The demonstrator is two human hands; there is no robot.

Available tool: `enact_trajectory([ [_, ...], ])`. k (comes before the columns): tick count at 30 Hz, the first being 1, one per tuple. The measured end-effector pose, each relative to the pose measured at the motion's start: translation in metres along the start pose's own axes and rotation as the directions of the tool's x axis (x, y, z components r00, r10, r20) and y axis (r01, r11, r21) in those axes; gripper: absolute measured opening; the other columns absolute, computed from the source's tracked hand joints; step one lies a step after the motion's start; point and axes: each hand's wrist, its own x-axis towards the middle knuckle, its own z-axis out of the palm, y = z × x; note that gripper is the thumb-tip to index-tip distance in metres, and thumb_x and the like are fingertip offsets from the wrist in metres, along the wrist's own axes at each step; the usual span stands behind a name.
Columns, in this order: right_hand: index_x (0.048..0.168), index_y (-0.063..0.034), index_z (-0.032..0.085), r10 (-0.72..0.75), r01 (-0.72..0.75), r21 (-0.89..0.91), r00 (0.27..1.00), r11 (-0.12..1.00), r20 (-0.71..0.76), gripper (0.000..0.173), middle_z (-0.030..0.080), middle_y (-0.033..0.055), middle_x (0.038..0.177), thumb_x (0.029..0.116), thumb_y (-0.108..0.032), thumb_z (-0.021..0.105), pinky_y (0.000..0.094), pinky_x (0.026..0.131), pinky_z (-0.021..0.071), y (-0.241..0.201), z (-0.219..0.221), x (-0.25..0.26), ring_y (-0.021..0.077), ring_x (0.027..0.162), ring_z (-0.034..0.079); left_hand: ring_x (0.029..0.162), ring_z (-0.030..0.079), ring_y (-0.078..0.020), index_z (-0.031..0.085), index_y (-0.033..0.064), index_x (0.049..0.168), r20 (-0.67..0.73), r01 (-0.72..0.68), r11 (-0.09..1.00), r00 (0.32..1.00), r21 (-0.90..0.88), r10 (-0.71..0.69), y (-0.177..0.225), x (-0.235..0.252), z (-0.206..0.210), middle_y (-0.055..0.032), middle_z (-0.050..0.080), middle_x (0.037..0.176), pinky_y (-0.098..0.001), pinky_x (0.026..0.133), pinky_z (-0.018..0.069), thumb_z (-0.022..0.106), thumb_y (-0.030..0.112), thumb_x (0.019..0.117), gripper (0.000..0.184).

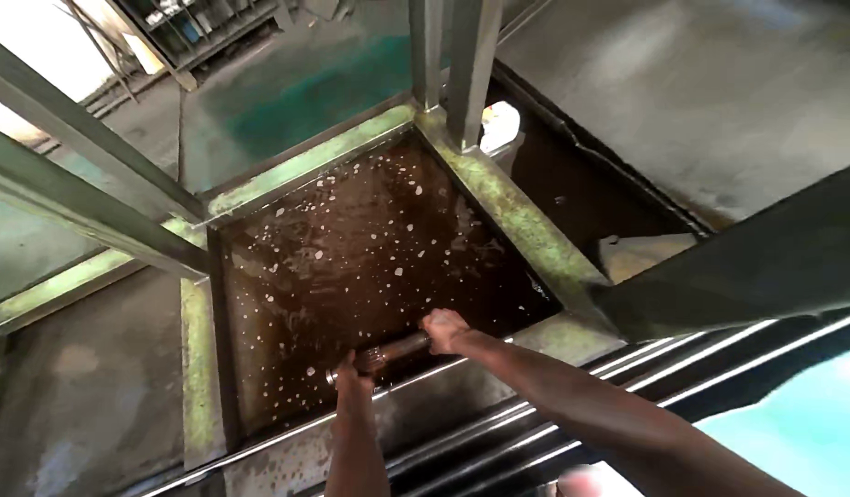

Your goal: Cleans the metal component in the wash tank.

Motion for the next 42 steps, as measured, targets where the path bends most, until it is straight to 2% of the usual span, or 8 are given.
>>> enact_trajectory([
  [9, 0.118, -0.0016, 0.071, -0.118, 0.118, -0.016, 0.993, 0.993, -0.019, 0.046, 0.06, 0.0164, 0.136, 0.0783, -0.019, 0.086, 0.0528, 0.107, 0.0478, 0.018, 0.036, 0.03, 0.0365, 0.128, 0.056, 0.126, 0.053, -0.0406, 0.051, -0.0112, 0.135, -0.233, -0.075, 0.853, 0.946, 0.516, 0.224, -0.016, 0.007, 0.0, -0.0304, 0.053, 0.138, -0.0542, 0.103, 0.0461, 0.069, 0.011, 0.0968, 0.047],
  [14, 0.12, -0.0011, 0.071, -0.144, 0.144, -0.011, 0.99, 0.99, 0.005, 0.046, 0.06, 0.0172, 0.136, 0.0795, -0.019, 0.085, 0.0515, 0.11, 0.0451, 0.019, 0.038, 0.039, 0.0367, 0.13, 0.054, 0.144, 0.037, -0.0464, 0.033, -0.0006, 0.155, -0.068, -0.057, 0.294, 0.915, 0.954, 0.399, -0.027, -0.011, 0.014, -0.0332, 0.029, 0.158, -0.0509, 0.114, 0.0407, 0.07, 0.026, 0.0975, 0.073],
  [18, 0.131, -0.0115, 0.068, -0.283, 0.285, -0.001, 0.953, 0.959, -0.108, 0.058, 0.065, 0.0182, 0.129, 0.0768, -0.017, 0.088, 0.0554, 0.109, 0.0417, 0.025, 0.039, 0.033, 0.0378, 0.126, 0.057, 0.156, 0.002, -0.0461, 0.025, 0.017, 0.164, 0.412, -0.321, -0.391, 0.894, 0.863, 0.176, -0.05, -0.006, 0.007, -0.019, 0.01, 0.171, -0.0614, 0.124, -0.0016, 0.039, 0.051, 0.1077, 0.067],
  [21, 0.128, -0.0133, 0.072, -0.325, 0.336, 0.007, 0.916, 0.942, -0.234, 0.06, 0.067, 0.0145, 0.127, 0.0731, -0.025, 0.093, 0.0569, 0.104, 0.0439, 0.03, 0.035, 0.037, 0.0375, 0.126, 0.056, 0.155, -0.011, -0.0464, 0.011, 0.0194, 0.166, 0.518, -0.453, -0.434, 0.855, 0.779, 0.037, -0.043, 0.013, 0.005, -0.0168, -0.005, 0.171, -0.0642, 0.122, -0.0081, 0.032, 0.053, 0.1087, 0.07],
  [28, 0.123, -0.0057, 0.072, 0.193, -0.021, 0.503, 0.937, 0.864, -0.291, 0.038, 0.062, 0.022, 0.136, 0.0921, -0.026, 0.078, 0.0585, 0.11, 0.0437, 0.06, -0.014, 0.033, 0.04, 0.131, 0.055, 0.157, 0.009, -0.041, 0.032, 0.0147, 0.161, 0.657, -0.454, -0.528, 0.692, 0.718, 0.298, -0.008, 0.076, 0.081, -0.0208, 0.021, 0.168, -0.0616, 0.125, 0.0018, 0.027, 0.047, 0.1109, 0.06],
  [34, 0.125, -0.0009, 0.068, 0.579, -0.469, 0.444, 0.801, 0.763, -0.149, 0.036, 0.063, 0.0276, 0.132, 0.1016, -0.028, 0.063, 0.0654, 0.099, 0.0485, 0.106, -0.014, 0.0, 0.0464, 0.124, 0.059, 0.141, 0.043, -0.0403, 0.052, 0.0064, 0.146, 0.771, -0.589, -0.566, 0.621, 0.577, 0.14, -0.046, 0.045, 0.085, -0.0199, 0.048, 0.152, -0.0591, 0.117, 0.0295, 0.032, 0.038, 0.1116, 0.051],
  [37, 0.118, 0.0002, 0.068, 0.623, -0.575, 0.362, 0.782, 0.734, -0.018, 0.038, 0.066, 0.0268, 0.124, 0.0996, -0.033, 0.064, 0.0642, 0.093, 0.052, 0.088, -0.006, -0.009, 0.0447, 0.117, 0.064, 0.149, 0.032, -0.038, 0.031, 0.0115, 0.161, 0.723, -0.561, -0.655, 0.69, 0.506, -0.032, -0.047, 0.032, 0.063, -0.0196, 0.036, 0.16, -0.0568, 0.121, 0.0226, 0.051, 0.035, 0.1052, 0.063],
  [42, 0.106, 0.0003, 0.06, 0.458, -0.449, 0.845, 0.841, 0.29, 0.289, 0.02, 0.062, 0.0089, 0.076, 0.1025, -0.019, 0.057, 0.0321, 0.054, 0.0528, 0.062, 0.015, 0.003, 0.0164, 0.057, 0.06, 0.144, 0.04, -0.04, 0.045, 0.0102, 0.152, 0.684, -0.596, -0.69, 0.702, 0.41, -0.199, -0.042, 0.026, 0.051, -0.0208, 0.045, 0.154, -0.057, 0.116, 0.0328, 0.046, 0.042, 0.1082, 0.054],
])
